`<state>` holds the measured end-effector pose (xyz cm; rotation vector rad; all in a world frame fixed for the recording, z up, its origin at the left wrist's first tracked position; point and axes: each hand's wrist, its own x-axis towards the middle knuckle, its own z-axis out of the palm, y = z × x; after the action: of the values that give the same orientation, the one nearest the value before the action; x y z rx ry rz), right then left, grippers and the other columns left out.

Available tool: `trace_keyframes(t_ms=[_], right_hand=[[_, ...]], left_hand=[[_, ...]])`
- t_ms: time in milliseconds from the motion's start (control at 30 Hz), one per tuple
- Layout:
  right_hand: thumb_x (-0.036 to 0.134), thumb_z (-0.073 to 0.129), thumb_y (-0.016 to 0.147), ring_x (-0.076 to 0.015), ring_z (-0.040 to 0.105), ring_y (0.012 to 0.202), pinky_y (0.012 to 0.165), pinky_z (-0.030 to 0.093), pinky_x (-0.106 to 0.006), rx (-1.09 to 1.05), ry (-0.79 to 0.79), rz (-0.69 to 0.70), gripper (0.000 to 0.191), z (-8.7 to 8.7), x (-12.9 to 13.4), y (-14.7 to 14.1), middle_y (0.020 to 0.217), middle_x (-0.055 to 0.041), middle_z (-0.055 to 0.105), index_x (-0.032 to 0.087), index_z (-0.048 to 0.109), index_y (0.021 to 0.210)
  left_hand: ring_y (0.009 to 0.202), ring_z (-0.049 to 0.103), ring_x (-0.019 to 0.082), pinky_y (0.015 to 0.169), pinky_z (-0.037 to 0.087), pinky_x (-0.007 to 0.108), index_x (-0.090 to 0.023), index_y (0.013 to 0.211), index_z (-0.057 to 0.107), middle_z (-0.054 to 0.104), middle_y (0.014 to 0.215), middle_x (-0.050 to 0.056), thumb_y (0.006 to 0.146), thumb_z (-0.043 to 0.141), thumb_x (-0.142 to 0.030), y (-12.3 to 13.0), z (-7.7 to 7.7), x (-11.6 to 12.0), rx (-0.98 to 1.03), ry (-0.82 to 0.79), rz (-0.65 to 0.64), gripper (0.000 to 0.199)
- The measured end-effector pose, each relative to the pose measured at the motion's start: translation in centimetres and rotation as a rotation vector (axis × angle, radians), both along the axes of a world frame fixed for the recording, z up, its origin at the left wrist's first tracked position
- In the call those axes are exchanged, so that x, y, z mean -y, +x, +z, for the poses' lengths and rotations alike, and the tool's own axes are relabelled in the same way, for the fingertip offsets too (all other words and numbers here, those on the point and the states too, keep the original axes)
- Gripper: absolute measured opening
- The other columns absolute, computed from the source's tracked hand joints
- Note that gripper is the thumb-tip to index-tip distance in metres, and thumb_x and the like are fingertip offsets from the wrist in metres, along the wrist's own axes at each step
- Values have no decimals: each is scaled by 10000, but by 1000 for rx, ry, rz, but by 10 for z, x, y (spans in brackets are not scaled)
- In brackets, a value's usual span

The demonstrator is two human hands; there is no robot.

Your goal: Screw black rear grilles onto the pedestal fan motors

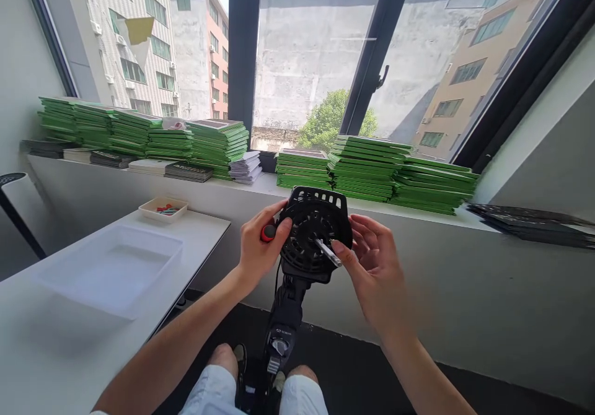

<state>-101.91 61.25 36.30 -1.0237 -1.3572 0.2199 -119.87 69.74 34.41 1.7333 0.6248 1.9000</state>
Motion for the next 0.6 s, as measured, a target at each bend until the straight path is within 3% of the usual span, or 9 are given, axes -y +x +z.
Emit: trace_keyframes(t_ms=[133,233,600], right_hand=[[503,844,897,-242,558,1353,1167,468,-443,-152,-4,122,532,-12,-9,-1,1410,-16,644,393,644,1378],[521,842,895,-247,576,1326,1142,484,-449,-218,3,149,536,-15,-13,-3,1415,-24,644,383,651,1377],[462,898,817,-221,600,1256,1087,501,-389,-405,-3,197,441,-4,-23,-19,1307,12,675,350,679,1184]], left_hand=[[770,696,156,710,554,252,-198,1193,802,802,918,39,955,666,-393,6,3,-5,0,46,33,336],[770,699,156,711,560,256,-201,1190,805,799,911,37,958,668,-385,8,4,-8,-11,51,35,326],[757,620,126,711,500,241,-229,1233,780,788,1077,47,991,651,-410,14,0,-11,42,-24,6,329]])
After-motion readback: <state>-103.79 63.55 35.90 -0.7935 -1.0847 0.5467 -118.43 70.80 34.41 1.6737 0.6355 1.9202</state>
